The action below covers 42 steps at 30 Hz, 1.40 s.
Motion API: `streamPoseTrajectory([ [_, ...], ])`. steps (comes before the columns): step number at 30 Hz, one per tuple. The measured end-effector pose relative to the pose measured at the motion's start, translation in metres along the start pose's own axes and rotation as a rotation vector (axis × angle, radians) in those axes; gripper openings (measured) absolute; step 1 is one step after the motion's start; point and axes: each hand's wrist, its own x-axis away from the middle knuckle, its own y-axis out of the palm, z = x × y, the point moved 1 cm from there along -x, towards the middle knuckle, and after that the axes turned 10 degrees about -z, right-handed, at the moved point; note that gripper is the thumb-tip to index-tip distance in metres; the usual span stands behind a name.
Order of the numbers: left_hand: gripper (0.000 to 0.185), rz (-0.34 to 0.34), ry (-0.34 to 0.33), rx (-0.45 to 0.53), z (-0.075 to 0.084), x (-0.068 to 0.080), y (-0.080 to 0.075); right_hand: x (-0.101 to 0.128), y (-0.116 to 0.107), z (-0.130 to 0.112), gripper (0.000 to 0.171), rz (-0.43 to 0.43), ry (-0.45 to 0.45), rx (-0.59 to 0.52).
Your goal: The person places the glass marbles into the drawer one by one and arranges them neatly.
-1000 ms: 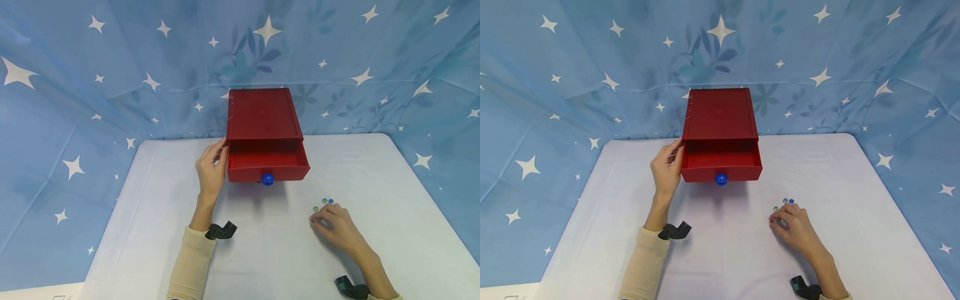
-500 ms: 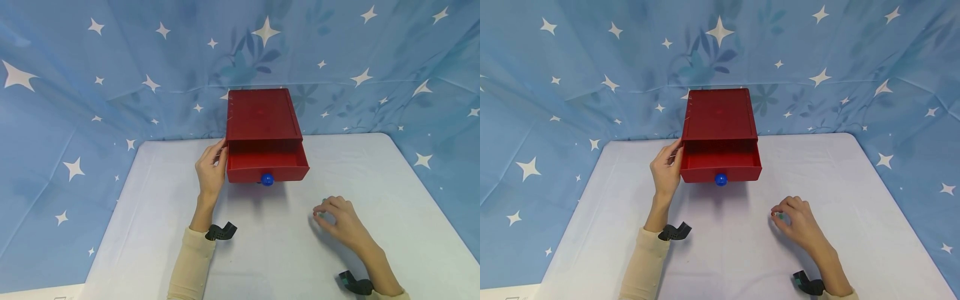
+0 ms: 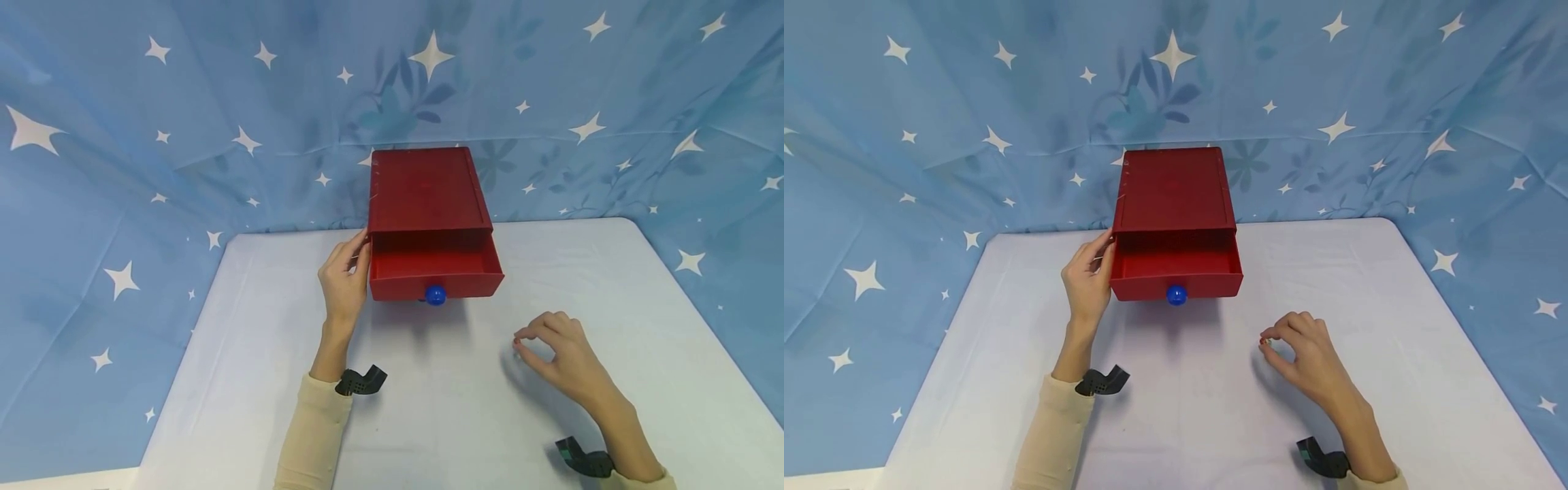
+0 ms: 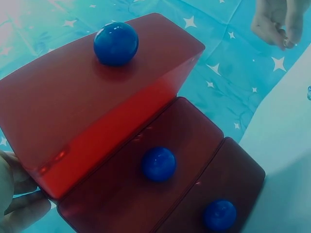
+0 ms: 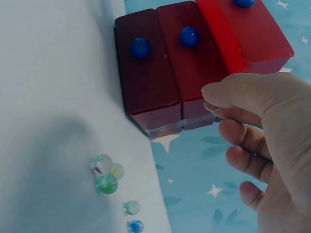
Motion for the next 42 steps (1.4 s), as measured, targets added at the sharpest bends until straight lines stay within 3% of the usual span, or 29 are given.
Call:
streamPoseTrajectory([
  [10, 0.028, 0.008, 0.0, -0.009, 0.001, 0.002, 0.002, -0.007, -0.01, -0.003, 0.027, 0.056, -0.061, -0.026],
  [25, 0.029, 0.027, 0.035, -0.026, 0.002, -0.001, 0.003, -0.02, -0.024, -0.017, 0.028, 0.104, -0.064, -0.037],
  [28, 0.029, 0.031, 0.045, -0.022, 0.002, -0.002, 0.003, -0.024, -0.027, -0.019, 0.017, 0.125, -0.096, -0.063],
  [33, 0.028, 0.029, 0.052, -0.034, 0.004, -0.003, 0.002, -0.031, -0.028, -0.023, 0.046, 0.197, -0.162, -0.097],
  [42, 0.027, 0.008, 0.033, -0.038, 0.003, -0.001, 0.001, -0.041, -0.03, -0.029, 0.044, 0.26, -0.216, -0.12],
])
